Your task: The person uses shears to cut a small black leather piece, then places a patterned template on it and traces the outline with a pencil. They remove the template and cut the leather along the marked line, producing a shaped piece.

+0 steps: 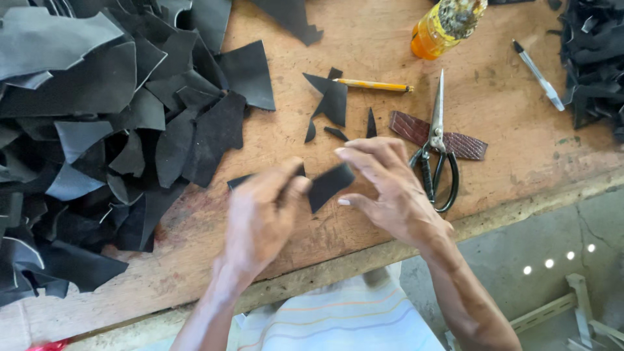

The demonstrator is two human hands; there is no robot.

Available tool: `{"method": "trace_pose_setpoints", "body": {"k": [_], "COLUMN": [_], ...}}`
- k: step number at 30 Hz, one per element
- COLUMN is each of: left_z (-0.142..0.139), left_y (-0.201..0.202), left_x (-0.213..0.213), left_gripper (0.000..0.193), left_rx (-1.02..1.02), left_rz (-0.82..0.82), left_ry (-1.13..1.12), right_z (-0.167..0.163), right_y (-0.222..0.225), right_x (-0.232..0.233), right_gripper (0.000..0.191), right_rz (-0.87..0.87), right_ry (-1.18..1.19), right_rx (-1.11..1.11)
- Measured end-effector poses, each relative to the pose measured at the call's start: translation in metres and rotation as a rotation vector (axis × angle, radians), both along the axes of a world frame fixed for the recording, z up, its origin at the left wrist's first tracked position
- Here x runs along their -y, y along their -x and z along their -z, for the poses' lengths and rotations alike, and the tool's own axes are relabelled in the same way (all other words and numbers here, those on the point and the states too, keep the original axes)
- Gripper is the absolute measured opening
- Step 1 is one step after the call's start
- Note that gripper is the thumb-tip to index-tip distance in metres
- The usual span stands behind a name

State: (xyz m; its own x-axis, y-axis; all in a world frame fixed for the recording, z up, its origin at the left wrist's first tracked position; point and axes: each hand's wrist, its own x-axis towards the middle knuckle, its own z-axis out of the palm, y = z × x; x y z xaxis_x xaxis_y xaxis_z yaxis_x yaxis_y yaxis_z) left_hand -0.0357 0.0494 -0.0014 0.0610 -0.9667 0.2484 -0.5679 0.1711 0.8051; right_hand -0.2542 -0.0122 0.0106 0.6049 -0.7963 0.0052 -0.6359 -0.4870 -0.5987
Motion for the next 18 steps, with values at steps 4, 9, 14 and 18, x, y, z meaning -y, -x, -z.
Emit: {"method": "trace_pose_setpoints", "body": {"k": [4,9,14,18], "left_z": [-0.001,0.01,0.021,0.021], "left_y": [-0.026,-0.024,-0.005,-0.004], "left_x": [-0.011,-0.024,-0.029,-0.026], "left_gripper": [0.02,0.022,0.038,0.047], "left_rx": [0.014,0.179,0.27,0.324], "left_rz": [-0.215,-0.048,-0.002,0.056], "left_ry": [-0.188,0.043,-0.072,-0.139], "right_z": [0.002,0.004,0.008,0.009], "right_y": [-0.008,-0.011,-0.009,-0.008], "right_x": [0.003,0.01,0.019,0.022], "right_gripper": [0.062,0.05,0.05,0.049], "right_rz": [-0.081,-0.062,-0.043,-0.041], "right_ry": [0.042,0.024,0.073,0.093], "right_rx": [0.026,-0.005,-0.021,-0.042]}}
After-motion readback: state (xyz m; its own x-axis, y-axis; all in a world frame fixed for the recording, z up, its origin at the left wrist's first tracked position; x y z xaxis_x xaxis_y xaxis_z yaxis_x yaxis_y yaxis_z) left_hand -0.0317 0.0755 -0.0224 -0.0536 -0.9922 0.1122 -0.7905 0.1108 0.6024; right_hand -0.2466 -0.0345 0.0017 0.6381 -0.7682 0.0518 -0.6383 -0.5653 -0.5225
